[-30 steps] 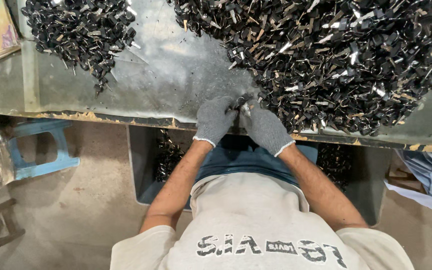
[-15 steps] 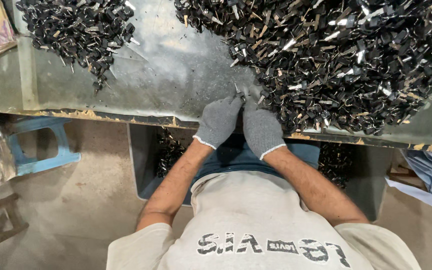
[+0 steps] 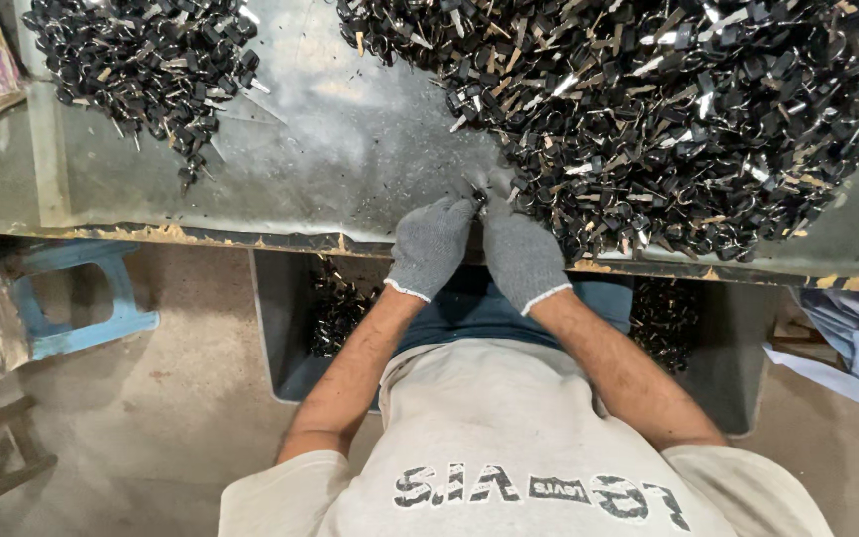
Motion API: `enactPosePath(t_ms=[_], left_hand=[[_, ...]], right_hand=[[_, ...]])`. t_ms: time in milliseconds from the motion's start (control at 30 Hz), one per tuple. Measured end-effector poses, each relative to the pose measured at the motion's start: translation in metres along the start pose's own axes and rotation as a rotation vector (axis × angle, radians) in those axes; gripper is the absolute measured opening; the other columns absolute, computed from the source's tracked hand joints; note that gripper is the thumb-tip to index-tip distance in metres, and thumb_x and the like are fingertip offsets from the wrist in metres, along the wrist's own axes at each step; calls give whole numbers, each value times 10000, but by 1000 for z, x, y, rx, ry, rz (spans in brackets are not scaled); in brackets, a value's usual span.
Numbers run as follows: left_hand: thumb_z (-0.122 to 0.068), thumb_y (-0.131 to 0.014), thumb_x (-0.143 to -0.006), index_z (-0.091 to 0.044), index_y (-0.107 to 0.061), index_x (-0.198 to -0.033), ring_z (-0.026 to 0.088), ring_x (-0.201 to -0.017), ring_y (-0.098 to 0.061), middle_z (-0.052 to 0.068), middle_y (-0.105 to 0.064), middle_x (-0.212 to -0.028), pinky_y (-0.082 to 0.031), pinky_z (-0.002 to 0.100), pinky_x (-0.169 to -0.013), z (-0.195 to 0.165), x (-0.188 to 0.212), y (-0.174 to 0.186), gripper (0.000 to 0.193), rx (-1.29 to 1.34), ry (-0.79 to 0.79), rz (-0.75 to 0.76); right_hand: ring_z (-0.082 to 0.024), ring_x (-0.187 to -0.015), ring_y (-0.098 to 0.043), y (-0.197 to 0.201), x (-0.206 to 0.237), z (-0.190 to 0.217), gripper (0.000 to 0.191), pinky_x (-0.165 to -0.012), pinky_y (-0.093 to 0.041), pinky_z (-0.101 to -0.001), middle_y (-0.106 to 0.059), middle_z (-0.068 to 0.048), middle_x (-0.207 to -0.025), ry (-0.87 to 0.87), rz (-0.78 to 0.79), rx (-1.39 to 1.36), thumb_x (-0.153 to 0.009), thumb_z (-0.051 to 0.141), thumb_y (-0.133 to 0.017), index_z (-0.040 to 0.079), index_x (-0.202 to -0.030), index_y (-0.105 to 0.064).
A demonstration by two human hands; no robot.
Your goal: The person, wearing gray gloves, sits at a workbench covered with a large pile of small black metal components. They repeatedly pick individual pieces from the pile, handle them briefly, and drop them into a bin below the bench, continuing this sorting cycle throughout the clip.
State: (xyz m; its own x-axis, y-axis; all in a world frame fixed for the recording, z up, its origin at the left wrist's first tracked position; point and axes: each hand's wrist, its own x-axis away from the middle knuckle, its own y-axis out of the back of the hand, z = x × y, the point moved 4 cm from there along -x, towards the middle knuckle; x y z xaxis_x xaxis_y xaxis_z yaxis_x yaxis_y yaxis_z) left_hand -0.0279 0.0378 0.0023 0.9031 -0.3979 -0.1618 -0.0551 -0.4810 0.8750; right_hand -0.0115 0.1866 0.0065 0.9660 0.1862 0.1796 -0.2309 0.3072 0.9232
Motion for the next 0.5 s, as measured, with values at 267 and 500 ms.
enactPosePath(t_ms=[267, 500], left_hand=[[-69, -672, -811, -84, -644, -1167, 373, -854, -682, 142, -682, -972, -551, 467, -715, 7, 3, 8, 357, 202, -23, -94], [-12, -616, -830, -92, -652, -1173, 366, -908, -688, 140, -676, -996, -564, 460, -771, 8, 2, -8, 354, 194, -100, -64]], right_hand=[[-362, -774, -724, 5, 15, 6, 156, -570, -575, -470, -693, -169, -847, 203, -224, -18, -904, 107, -582, 45, -1045, -553], [-380, -723, -711, -21, 3, 13, 142, -646, -578, -498, -676, -213, -789, 53, -42, 82, -917, 145, -609, 19, -981, -600]])
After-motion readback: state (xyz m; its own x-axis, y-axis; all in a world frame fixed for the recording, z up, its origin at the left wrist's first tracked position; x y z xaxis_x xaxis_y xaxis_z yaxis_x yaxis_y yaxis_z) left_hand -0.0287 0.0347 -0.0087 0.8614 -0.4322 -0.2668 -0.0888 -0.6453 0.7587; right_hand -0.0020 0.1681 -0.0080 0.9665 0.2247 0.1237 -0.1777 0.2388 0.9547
